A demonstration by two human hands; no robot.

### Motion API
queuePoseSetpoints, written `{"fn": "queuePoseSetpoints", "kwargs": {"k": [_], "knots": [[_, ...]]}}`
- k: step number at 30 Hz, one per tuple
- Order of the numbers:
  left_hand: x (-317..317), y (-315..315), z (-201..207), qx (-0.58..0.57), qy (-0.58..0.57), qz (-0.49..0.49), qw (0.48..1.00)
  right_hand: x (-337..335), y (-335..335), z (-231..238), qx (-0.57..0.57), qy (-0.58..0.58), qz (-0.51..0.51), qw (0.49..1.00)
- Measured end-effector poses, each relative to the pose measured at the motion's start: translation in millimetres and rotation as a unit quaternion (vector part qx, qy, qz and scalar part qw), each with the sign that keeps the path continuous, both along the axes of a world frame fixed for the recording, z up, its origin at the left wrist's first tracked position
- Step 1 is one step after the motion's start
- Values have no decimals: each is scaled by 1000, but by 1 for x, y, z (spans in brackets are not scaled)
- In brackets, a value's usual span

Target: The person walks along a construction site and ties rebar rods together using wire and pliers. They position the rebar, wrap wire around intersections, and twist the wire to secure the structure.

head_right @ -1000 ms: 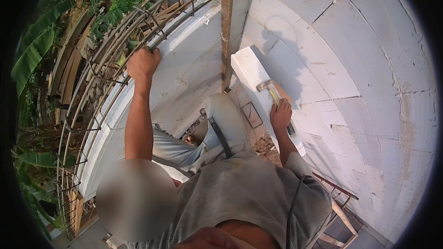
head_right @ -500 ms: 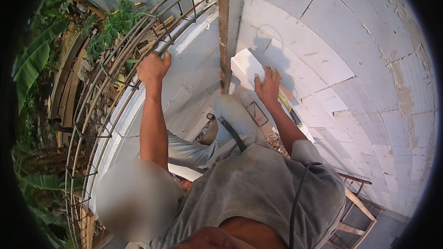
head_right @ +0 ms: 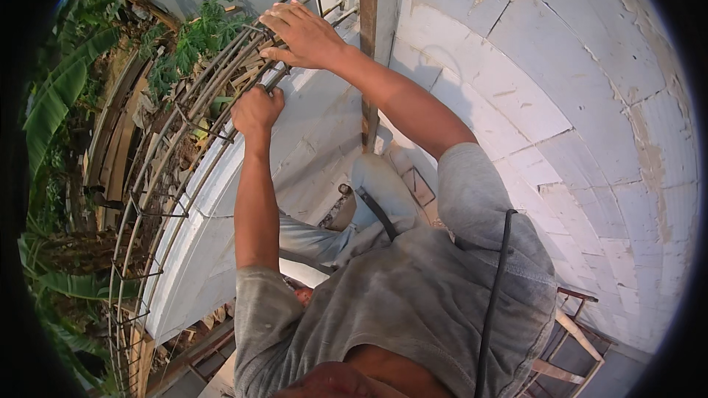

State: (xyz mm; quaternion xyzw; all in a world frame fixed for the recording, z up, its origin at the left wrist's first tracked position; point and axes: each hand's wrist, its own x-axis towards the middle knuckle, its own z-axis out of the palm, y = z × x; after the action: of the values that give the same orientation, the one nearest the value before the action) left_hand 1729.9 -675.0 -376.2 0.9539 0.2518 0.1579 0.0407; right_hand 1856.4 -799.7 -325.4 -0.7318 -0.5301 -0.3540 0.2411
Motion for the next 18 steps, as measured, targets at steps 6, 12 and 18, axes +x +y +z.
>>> {"fn": "queuePoseSetpoints", "kwargs": {"k": [6,12,18], "knots": [[9,-5,-1,20,27,-19,999,-45,-116,-82,93,202,-71,972],[13,0,-10,61,56,51,995,-186,-268,-256,-20,544,-184,818],[16,4,-7,70,100,65,990,-244,-314,-386,-142,621,-321,701]]}}
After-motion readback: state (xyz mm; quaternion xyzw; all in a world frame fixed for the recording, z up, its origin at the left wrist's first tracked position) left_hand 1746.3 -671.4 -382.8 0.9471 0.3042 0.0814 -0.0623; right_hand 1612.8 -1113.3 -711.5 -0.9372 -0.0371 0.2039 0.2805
